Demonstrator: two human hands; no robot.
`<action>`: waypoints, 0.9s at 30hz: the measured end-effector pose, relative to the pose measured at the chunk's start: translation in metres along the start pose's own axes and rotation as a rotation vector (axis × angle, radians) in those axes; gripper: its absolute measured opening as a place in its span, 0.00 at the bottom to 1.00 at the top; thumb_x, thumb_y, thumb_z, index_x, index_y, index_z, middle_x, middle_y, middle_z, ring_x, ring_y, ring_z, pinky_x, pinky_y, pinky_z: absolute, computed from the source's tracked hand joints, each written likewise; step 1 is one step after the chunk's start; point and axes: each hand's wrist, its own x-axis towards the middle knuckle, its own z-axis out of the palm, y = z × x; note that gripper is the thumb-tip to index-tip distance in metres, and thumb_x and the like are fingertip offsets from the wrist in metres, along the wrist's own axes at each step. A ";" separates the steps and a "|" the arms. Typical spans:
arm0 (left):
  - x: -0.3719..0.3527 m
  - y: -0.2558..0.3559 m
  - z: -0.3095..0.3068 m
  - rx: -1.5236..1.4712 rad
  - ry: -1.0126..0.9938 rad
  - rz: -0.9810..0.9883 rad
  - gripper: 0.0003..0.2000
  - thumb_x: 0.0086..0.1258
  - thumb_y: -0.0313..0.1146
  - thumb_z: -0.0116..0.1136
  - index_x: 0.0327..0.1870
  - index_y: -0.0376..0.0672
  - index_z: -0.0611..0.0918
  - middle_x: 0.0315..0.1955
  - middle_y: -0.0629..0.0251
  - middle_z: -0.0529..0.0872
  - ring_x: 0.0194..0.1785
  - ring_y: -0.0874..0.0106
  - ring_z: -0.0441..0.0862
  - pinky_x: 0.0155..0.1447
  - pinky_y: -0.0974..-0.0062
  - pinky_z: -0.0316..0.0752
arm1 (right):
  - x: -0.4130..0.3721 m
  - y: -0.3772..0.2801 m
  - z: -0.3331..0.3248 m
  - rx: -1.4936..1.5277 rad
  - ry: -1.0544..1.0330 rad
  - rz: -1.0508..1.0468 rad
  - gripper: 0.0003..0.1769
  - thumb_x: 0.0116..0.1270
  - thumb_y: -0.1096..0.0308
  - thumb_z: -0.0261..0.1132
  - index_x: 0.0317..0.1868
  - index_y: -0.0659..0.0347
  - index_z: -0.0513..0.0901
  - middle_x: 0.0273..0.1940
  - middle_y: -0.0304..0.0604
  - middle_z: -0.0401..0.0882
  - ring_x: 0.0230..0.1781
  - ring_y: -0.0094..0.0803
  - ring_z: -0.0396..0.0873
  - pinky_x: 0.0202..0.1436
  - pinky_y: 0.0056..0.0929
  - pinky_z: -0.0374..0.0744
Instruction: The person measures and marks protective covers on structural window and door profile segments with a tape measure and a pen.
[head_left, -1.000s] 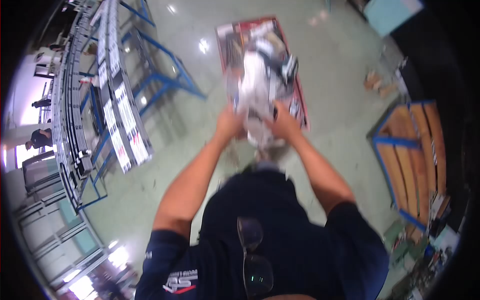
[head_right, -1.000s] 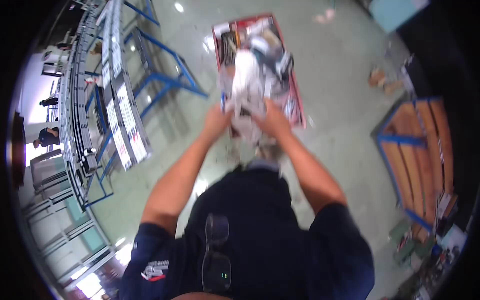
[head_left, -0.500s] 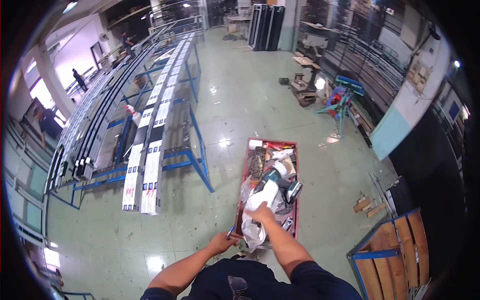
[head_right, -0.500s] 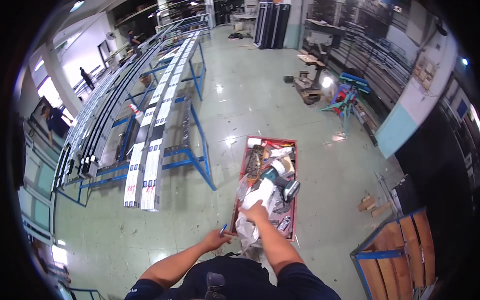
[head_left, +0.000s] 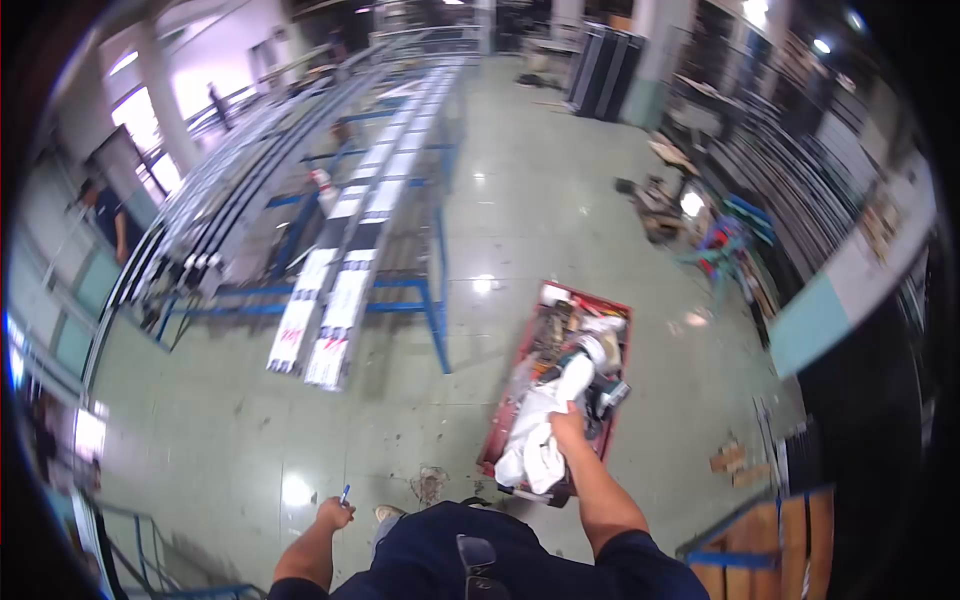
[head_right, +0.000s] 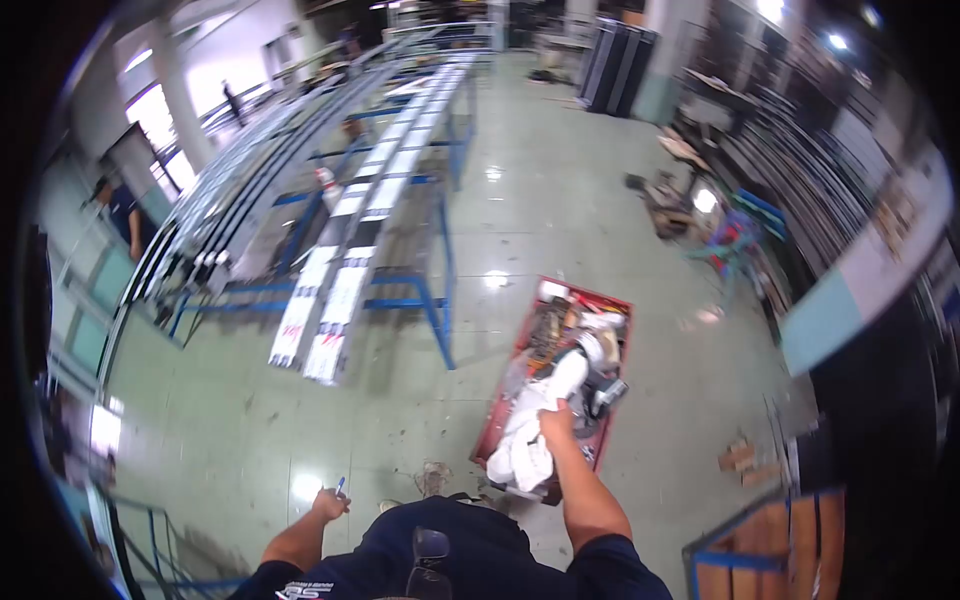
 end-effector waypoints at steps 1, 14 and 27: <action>-0.017 0.004 -0.011 0.011 -0.041 -0.031 0.21 0.68 0.44 0.63 0.49 0.33 0.84 0.32 0.58 0.93 0.42 0.68 0.92 0.53 0.73 0.81 | -0.006 -0.024 0.002 -0.039 0.025 0.011 0.30 0.55 0.80 0.62 0.62 0.71 0.76 0.40 0.44 0.83 0.31 0.28 0.80 0.31 0.29 0.77; -0.026 0.022 0.024 -0.340 0.000 0.041 0.16 0.67 0.42 0.65 0.47 0.39 0.85 0.32 0.61 0.92 0.38 0.66 0.90 0.47 0.69 0.82 | -0.033 -0.142 -0.047 0.023 -0.257 -0.122 0.26 0.54 0.85 0.59 0.56 0.68 0.78 0.37 0.40 0.83 0.26 0.24 0.77 0.28 0.26 0.74; -0.028 0.002 -0.001 -0.442 0.055 -0.022 0.15 0.67 0.40 0.66 0.46 0.39 0.83 0.31 0.60 0.92 0.36 0.69 0.90 0.45 0.71 0.82 | -0.059 -0.213 -0.104 -0.174 -0.213 -0.431 0.15 0.51 0.84 0.57 0.38 0.61 0.81 0.29 0.31 0.78 0.23 0.20 0.73 0.27 0.25 0.71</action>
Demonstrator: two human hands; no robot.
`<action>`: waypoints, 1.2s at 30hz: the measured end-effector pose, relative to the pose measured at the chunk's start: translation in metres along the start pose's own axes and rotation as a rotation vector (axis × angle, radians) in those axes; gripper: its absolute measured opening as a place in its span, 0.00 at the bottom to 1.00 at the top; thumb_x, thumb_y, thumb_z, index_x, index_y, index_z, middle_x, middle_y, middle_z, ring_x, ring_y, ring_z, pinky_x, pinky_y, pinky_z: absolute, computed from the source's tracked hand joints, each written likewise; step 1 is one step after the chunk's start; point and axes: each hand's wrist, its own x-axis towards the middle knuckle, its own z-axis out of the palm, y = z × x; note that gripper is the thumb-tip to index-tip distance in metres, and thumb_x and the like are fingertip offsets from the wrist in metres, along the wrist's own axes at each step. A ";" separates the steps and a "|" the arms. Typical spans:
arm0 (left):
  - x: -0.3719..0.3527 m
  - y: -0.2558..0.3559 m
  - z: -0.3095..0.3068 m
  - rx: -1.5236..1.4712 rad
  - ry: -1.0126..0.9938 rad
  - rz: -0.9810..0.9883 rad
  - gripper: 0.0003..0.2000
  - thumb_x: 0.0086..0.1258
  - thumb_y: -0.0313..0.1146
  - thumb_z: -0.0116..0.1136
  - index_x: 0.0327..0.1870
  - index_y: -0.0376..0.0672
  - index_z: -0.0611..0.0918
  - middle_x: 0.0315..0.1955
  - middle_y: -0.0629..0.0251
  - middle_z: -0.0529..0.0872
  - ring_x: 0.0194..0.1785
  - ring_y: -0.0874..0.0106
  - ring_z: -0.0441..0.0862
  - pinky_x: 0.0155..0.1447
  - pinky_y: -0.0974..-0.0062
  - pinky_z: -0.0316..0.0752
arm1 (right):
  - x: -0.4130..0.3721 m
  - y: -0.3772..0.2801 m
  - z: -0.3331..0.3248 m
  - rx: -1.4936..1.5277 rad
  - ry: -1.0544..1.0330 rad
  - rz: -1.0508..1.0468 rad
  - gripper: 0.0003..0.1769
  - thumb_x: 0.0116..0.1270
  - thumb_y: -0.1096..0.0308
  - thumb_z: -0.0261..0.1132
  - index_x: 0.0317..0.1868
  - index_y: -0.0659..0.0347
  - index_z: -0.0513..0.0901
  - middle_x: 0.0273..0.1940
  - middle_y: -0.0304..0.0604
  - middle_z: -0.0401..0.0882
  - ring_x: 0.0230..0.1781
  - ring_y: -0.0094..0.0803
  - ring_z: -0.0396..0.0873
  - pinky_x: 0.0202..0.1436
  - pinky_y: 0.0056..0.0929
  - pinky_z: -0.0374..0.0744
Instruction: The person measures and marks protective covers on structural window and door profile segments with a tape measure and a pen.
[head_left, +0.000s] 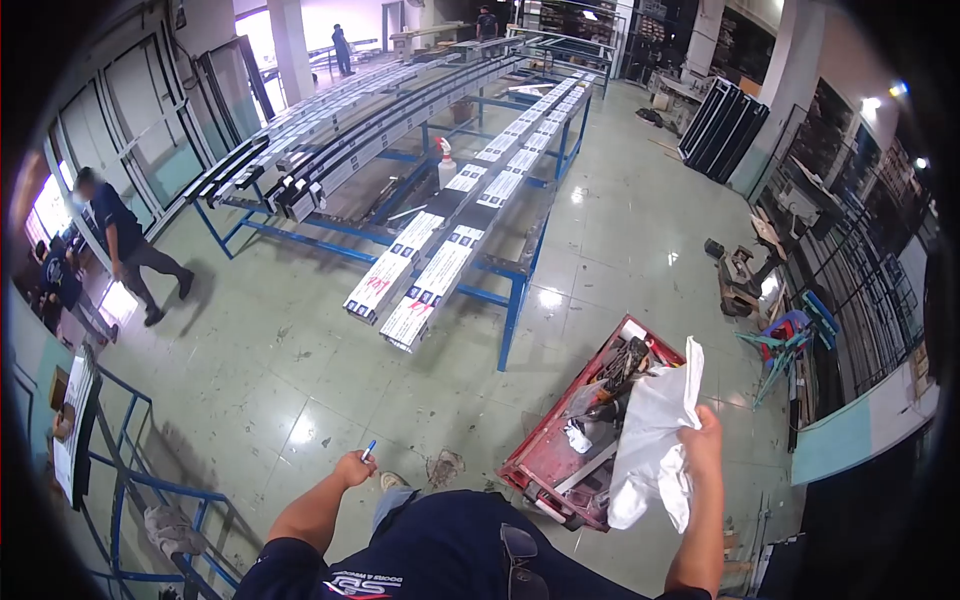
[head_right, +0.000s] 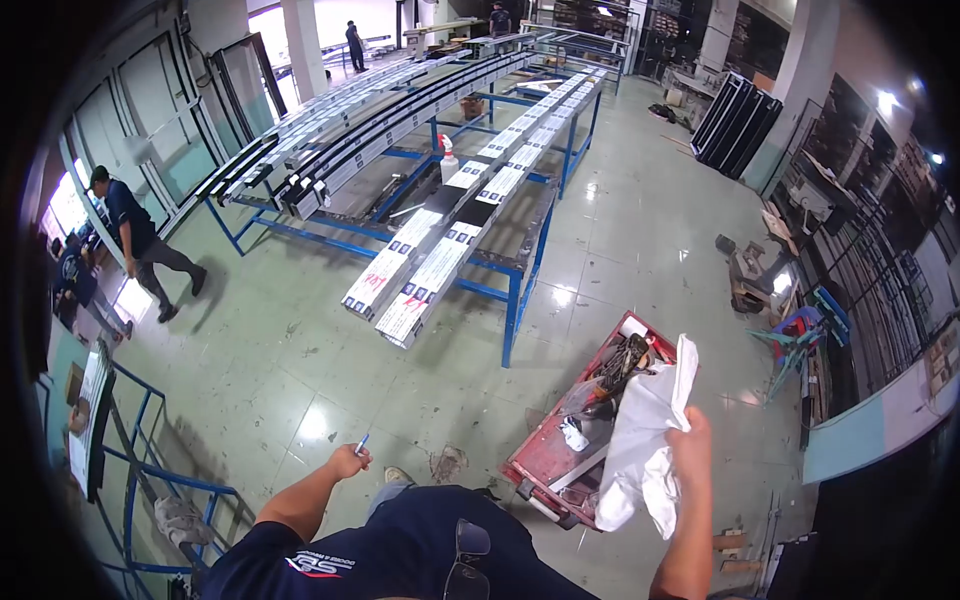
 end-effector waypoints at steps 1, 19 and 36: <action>-0.003 -0.003 0.000 -0.003 0.001 -0.009 0.15 0.67 0.40 0.66 0.46 0.39 0.83 0.31 0.60 0.92 0.36 0.69 0.90 0.45 0.71 0.82 | -0.007 -0.010 -0.007 -0.054 -0.002 0.043 0.14 0.51 0.84 0.57 0.37 0.61 0.81 0.28 0.32 0.78 0.23 0.21 0.73 0.27 0.25 0.71; 0.033 0.021 -0.032 0.304 -0.108 0.106 0.15 0.71 0.44 0.62 0.41 0.40 0.88 0.29 0.57 0.88 0.37 0.66 0.85 0.46 0.64 0.78 | -0.083 -0.008 -0.043 -0.143 0.082 0.324 0.11 0.54 0.86 0.59 0.34 0.61 0.77 0.29 0.29 0.75 0.30 0.17 0.72 0.34 0.20 0.69; 0.043 0.096 -0.014 0.316 -0.149 0.063 0.14 0.70 0.42 0.64 0.41 0.39 0.88 0.28 0.64 0.85 0.33 0.73 0.80 0.43 0.70 0.75 | -0.077 0.022 -0.051 -0.076 0.087 0.390 0.12 0.52 0.87 0.58 0.31 0.58 0.76 0.28 0.29 0.76 0.27 0.16 0.70 0.30 0.19 0.68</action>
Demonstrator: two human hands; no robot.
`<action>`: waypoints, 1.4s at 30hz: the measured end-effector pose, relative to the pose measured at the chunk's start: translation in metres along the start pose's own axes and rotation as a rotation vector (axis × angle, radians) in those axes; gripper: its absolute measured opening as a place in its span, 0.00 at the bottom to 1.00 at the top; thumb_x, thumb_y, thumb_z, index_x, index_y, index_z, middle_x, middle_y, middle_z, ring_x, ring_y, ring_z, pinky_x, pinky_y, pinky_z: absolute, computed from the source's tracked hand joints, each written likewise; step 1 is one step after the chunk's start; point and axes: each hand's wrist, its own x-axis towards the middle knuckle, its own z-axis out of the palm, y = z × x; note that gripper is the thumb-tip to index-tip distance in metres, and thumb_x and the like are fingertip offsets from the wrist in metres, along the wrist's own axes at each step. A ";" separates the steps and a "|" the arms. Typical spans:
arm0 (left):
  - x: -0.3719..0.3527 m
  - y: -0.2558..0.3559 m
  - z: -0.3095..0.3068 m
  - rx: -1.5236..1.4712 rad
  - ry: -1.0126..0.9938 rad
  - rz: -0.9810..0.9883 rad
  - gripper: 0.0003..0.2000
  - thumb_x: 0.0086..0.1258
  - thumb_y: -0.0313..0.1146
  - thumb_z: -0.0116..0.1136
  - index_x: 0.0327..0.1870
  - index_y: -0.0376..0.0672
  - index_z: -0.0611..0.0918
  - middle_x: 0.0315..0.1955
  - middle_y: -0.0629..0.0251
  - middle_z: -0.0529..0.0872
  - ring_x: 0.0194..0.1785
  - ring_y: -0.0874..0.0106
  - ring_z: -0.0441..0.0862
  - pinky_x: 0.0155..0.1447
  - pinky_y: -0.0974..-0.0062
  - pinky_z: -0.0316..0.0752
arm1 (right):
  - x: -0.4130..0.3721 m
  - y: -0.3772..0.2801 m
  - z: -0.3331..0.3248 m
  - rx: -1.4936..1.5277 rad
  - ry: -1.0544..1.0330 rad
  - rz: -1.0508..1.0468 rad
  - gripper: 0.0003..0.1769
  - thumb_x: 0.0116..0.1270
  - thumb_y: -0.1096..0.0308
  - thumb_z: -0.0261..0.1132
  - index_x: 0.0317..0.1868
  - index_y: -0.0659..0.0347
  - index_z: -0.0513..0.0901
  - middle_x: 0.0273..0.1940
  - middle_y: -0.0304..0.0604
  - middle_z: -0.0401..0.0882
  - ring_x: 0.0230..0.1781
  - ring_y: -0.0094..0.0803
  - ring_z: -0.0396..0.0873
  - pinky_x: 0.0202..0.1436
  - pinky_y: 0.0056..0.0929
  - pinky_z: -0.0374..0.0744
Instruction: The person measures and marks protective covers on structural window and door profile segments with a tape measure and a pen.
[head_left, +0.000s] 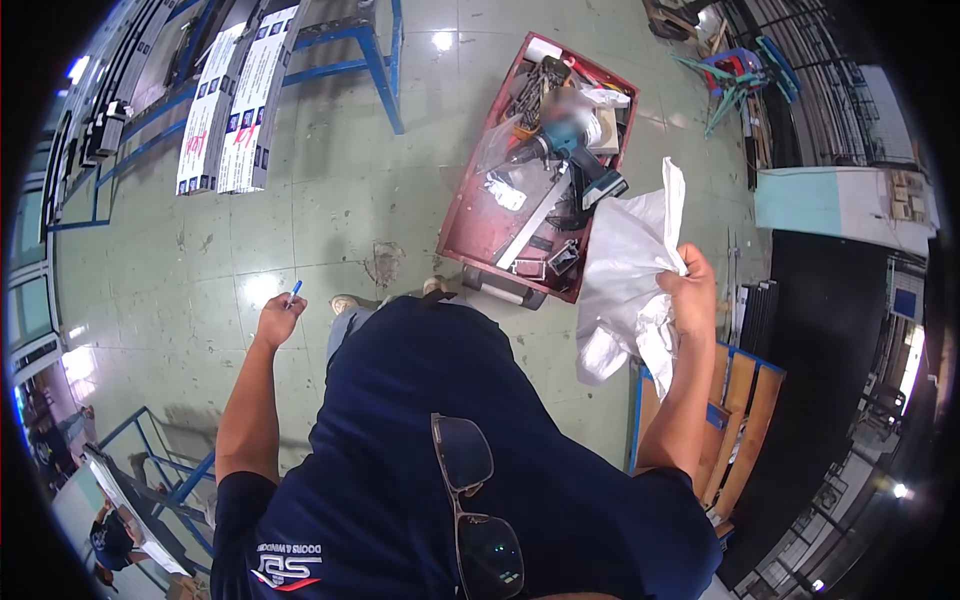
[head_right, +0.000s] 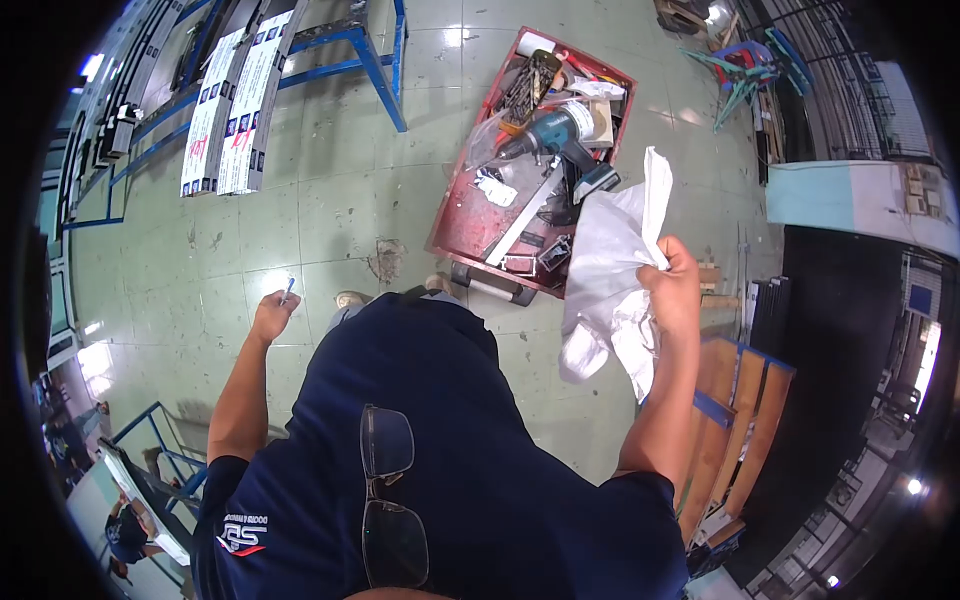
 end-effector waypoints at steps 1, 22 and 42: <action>-0.001 -0.001 0.000 -0.007 0.005 -0.001 0.14 0.70 0.42 0.64 0.41 0.39 0.88 0.28 0.64 0.85 0.33 0.73 0.80 0.43 0.70 0.75 | 0.004 -0.001 0.004 -0.003 -0.004 -0.007 0.12 0.52 0.87 0.58 0.31 0.58 0.76 0.28 0.29 0.76 0.27 0.16 0.70 0.30 0.19 0.68; -0.035 -0.103 0.019 -0.179 0.092 0.015 0.14 0.69 0.42 0.64 0.44 0.41 0.87 0.35 0.57 0.90 0.42 0.64 0.87 0.49 0.64 0.79 | 0.095 0.103 0.147 -0.777 -0.100 -0.138 0.38 0.65 0.53 0.71 0.66 0.74 0.74 0.61 0.66 0.78 0.63 0.55 0.78 0.69 0.44 0.73; -0.021 -0.330 -0.093 -0.401 0.209 -0.134 0.18 0.74 0.48 0.58 0.42 0.38 0.85 0.34 0.49 0.89 0.46 0.54 0.87 0.51 0.60 0.79 | -0.038 -0.120 0.506 -0.599 0.009 -0.831 0.28 0.64 0.70 0.70 0.64 0.63 0.76 0.61 0.56 0.73 0.67 0.52 0.69 0.72 0.44 0.67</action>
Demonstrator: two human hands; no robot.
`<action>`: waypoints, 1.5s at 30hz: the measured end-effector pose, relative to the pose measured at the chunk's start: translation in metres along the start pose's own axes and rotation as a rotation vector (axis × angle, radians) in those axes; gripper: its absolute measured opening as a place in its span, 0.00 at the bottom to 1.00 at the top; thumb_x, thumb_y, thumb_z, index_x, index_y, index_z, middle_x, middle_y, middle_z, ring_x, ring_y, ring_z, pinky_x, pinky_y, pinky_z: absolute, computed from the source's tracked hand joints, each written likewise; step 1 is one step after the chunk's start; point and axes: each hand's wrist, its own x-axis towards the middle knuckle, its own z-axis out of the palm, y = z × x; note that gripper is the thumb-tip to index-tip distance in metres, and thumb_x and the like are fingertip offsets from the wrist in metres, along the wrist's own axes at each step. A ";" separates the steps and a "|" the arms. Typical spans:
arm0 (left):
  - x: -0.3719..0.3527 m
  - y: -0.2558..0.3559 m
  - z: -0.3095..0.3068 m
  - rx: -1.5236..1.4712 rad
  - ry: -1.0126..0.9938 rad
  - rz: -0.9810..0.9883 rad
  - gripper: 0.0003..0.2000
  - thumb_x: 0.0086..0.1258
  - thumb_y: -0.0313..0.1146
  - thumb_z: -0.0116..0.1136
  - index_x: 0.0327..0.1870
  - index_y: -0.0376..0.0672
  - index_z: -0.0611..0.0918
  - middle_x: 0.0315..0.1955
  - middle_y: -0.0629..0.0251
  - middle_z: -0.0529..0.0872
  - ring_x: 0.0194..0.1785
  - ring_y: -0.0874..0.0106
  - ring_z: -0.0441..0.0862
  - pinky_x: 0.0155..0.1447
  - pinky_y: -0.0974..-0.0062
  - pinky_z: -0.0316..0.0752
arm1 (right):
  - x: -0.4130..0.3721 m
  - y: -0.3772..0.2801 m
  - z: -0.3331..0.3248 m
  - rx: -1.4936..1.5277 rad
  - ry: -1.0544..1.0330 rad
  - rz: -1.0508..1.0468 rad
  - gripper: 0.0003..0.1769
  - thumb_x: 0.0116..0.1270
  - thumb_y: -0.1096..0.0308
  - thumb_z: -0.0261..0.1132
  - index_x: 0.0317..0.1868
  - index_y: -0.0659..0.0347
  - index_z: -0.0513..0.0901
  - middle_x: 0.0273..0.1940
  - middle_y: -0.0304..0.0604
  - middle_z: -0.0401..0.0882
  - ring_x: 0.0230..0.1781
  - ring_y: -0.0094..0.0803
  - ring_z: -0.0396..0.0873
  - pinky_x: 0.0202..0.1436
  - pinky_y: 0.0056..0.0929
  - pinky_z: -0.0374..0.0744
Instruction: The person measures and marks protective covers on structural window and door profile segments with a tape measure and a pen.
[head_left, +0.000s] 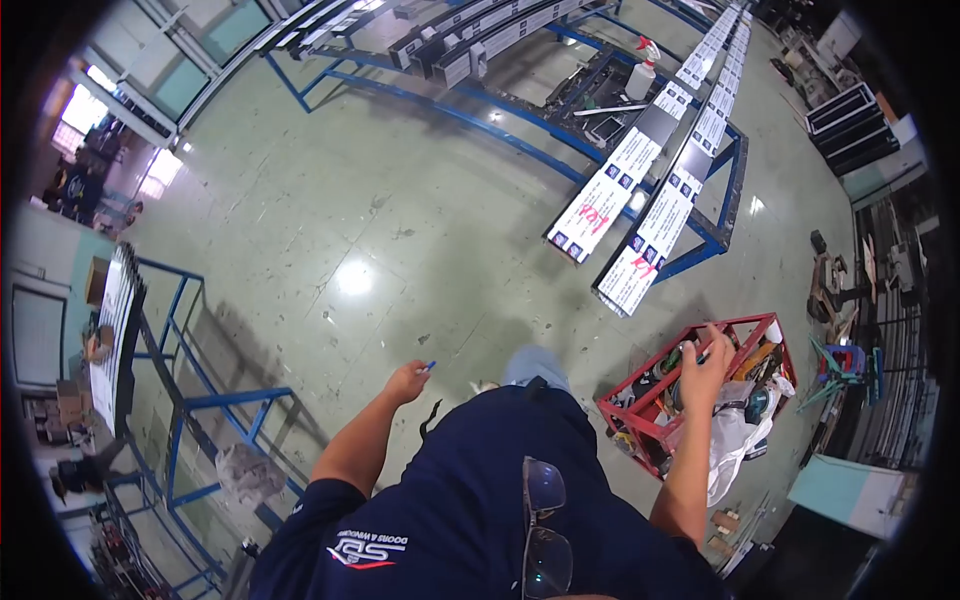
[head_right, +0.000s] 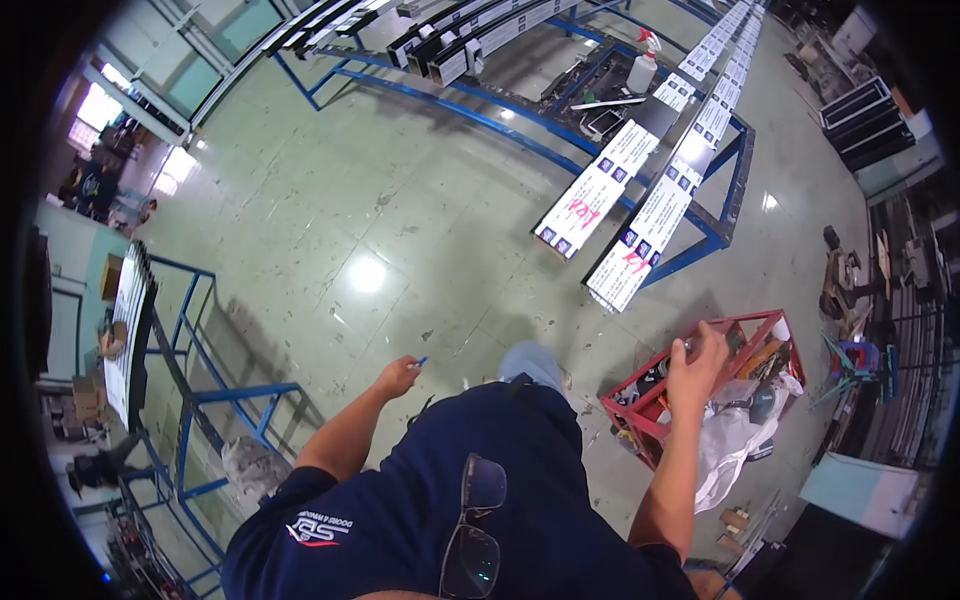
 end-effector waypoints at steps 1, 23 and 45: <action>0.009 -0.015 -0.013 -0.022 0.167 0.044 0.21 0.74 0.51 0.57 0.42 0.38 0.86 0.34 0.48 0.89 0.46 0.54 0.87 0.52 0.61 0.79 | 0.016 -0.003 0.003 -0.018 0.033 0.007 0.27 0.64 0.70 0.70 0.64 0.63 0.76 0.61 0.55 0.73 0.66 0.52 0.70 0.71 0.44 0.68; 0.170 -0.127 -0.387 0.240 0.141 -0.600 0.44 0.71 0.71 0.47 0.39 0.24 0.86 0.41 0.29 0.85 0.52 0.39 0.83 0.60 0.52 0.72 | 0.421 -0.164 0.406 -0.263 -0.184 0.510 0.25 0.63 0.48 0.70 0.53 0.57 0.84 0.53 0.54 0.85 0.58 0.51 0.82 0.61 0.47 0.78; 0.345 0.203 -0.404 0.233 0.037 0.096 0.25 0.71 0.48 0.65 0.24 0.33 0.75 0.18 0.52 0.74 0.23 0.65 0.67 0.32 0.61 0.66 | 0.457 -0.135 0.394 -0.063 0.041 0.777 0.42 0.61 0.56 0.70 0.73 0.57 0.64 0.55 0.60 0.84 0.49 0.49 0.87 0.51 0.44 0.84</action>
